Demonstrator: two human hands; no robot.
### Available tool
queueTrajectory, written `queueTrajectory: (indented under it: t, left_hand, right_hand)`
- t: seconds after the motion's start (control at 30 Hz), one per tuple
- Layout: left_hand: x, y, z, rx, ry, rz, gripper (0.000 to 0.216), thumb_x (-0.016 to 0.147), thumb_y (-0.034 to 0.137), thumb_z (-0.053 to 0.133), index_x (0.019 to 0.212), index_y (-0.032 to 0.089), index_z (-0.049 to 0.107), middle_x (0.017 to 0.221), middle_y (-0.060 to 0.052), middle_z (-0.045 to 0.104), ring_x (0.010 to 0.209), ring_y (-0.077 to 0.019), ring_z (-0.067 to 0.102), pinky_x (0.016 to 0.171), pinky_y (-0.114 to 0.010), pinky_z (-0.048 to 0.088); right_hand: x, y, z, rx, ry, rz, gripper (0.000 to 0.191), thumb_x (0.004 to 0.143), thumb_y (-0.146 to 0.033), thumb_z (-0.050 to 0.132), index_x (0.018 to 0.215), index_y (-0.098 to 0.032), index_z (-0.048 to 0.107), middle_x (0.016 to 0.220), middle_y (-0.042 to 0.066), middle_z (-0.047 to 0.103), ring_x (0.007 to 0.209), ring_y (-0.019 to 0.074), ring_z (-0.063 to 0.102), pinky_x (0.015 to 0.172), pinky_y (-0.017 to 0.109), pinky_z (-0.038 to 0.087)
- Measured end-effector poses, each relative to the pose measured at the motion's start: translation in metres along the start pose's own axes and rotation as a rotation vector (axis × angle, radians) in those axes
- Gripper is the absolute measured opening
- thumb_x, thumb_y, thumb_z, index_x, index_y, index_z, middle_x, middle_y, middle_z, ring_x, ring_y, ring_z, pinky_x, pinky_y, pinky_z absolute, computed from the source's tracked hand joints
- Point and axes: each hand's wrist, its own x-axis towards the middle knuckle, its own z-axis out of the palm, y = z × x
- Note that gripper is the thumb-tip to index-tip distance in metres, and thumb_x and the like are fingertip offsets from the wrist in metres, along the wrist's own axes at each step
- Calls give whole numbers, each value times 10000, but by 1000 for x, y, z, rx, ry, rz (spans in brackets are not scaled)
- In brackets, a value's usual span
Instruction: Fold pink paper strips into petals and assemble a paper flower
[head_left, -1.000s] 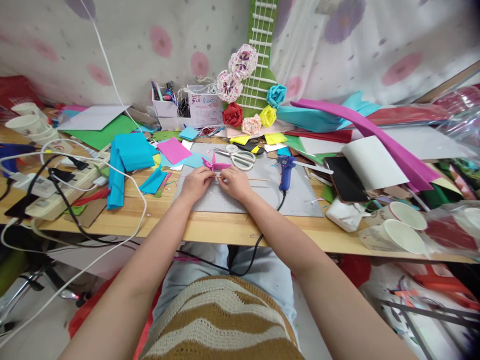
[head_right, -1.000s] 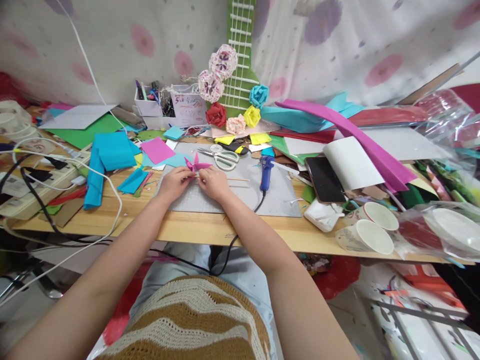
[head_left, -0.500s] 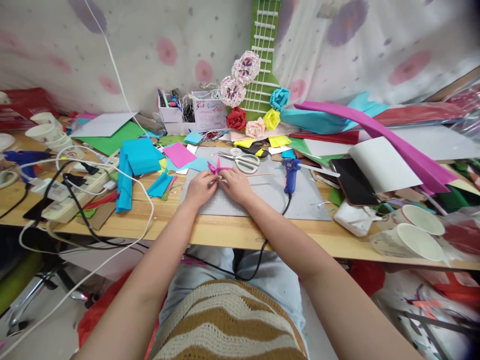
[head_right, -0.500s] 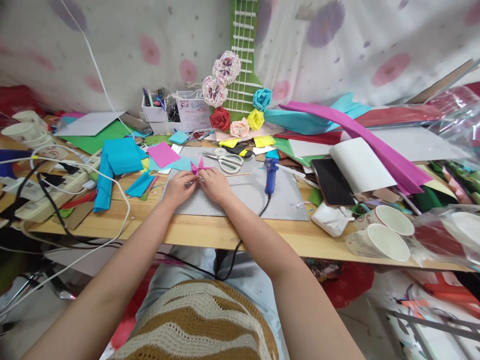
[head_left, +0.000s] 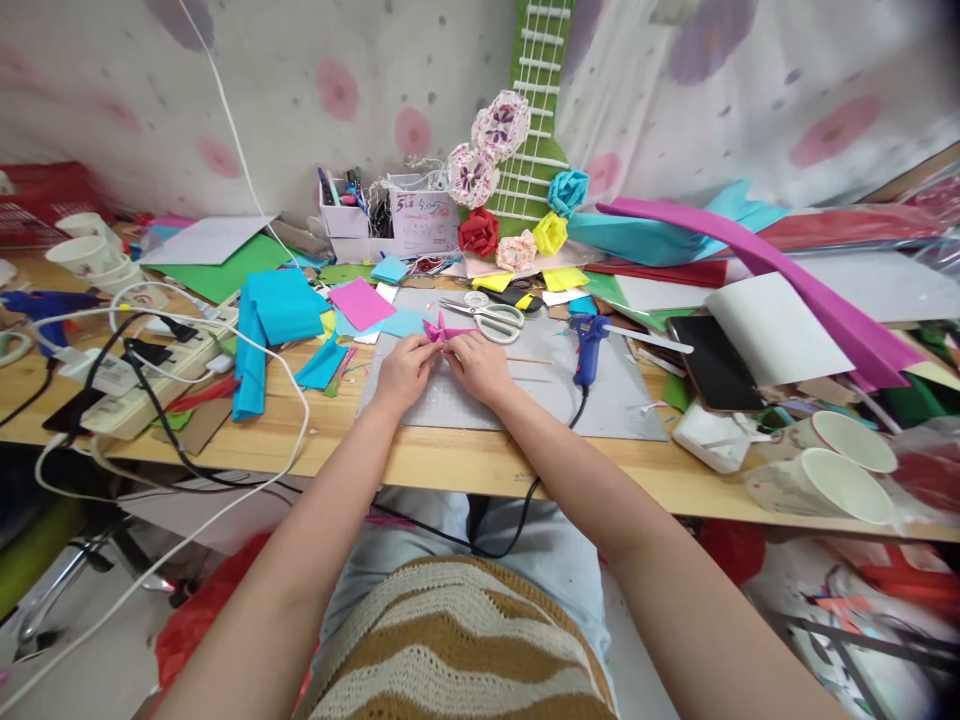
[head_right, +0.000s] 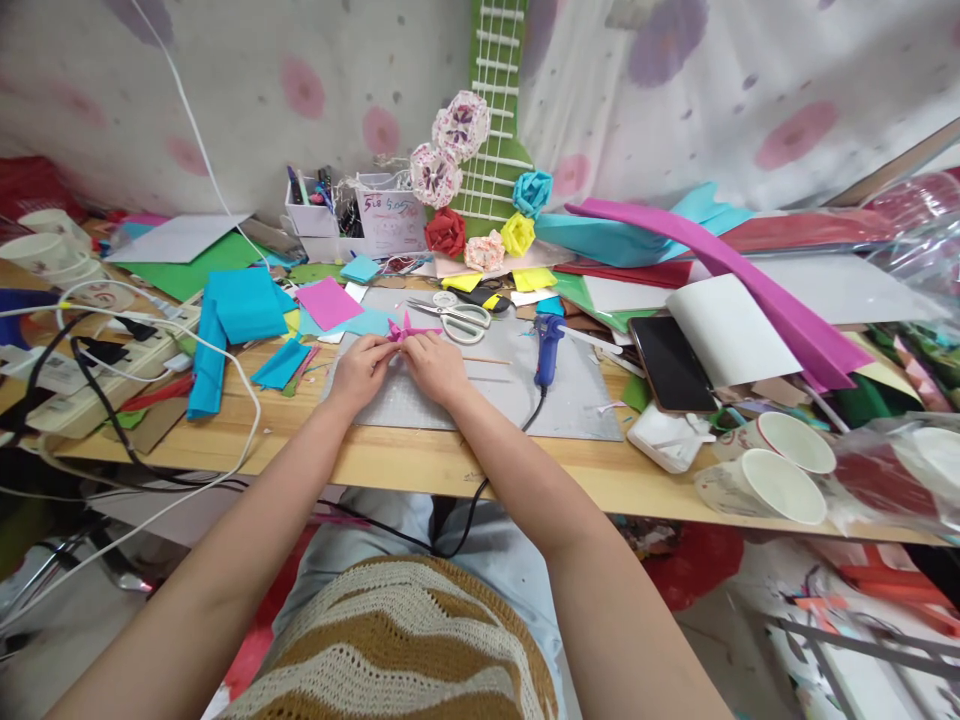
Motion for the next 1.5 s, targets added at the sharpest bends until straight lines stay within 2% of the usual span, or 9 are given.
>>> queueTrajectory:
  t: [0.43,0.53,0.63,1.07,1.5]
  left_hand:
    - [1,7,-2,-55,-17,-74,280,814,147,478,1050,181,624,969,-55,608,913,-151,565,800,-262,471]
    - [3,6,0,-16,-13,-94,329,795,126,494,1095,205,604,982,-50,610,919,-159,562,808,-271,464]
    - [7,3,2,42,4,-99,309,787,134,514,1061,227,623,971,-48,609,929,-174,553,801,-282,459]
    - [8,1,4,20,-37,-36,320,790,131,474,1067,199,619,990,-50,618,948,-168,550,836,-283,445]
    - [9,3,3,120,-7,27,248,844,252,469,1032,201,624,973,-72,629,929,-199,547,815,-330,411]
  right_hand:
    - [2,-2,-1,123,-78,100,198,906,-272,413,917,-166,580,911,79,652,865,192,557,721,281,365]
    - [2,-4,-2,143,-93,126,200,911,-264,398,938,-164,569,925,80,655,858,189,577,706,274,370]
    - [3,-3,-1,162,-99,149,201,915,-273,391,942,-166,559,916,74,660,833,182,591,688,266,373]
    - [2,1,-1,215,-81,165,208,913,-282,391,947,-163,559,915,73,671,822,187,603,677,266,375]
    - [2,3,-4,180,-87,165,214,906,-289,389,963,-184,567,939,65,668,846,188,595,686,271,378]
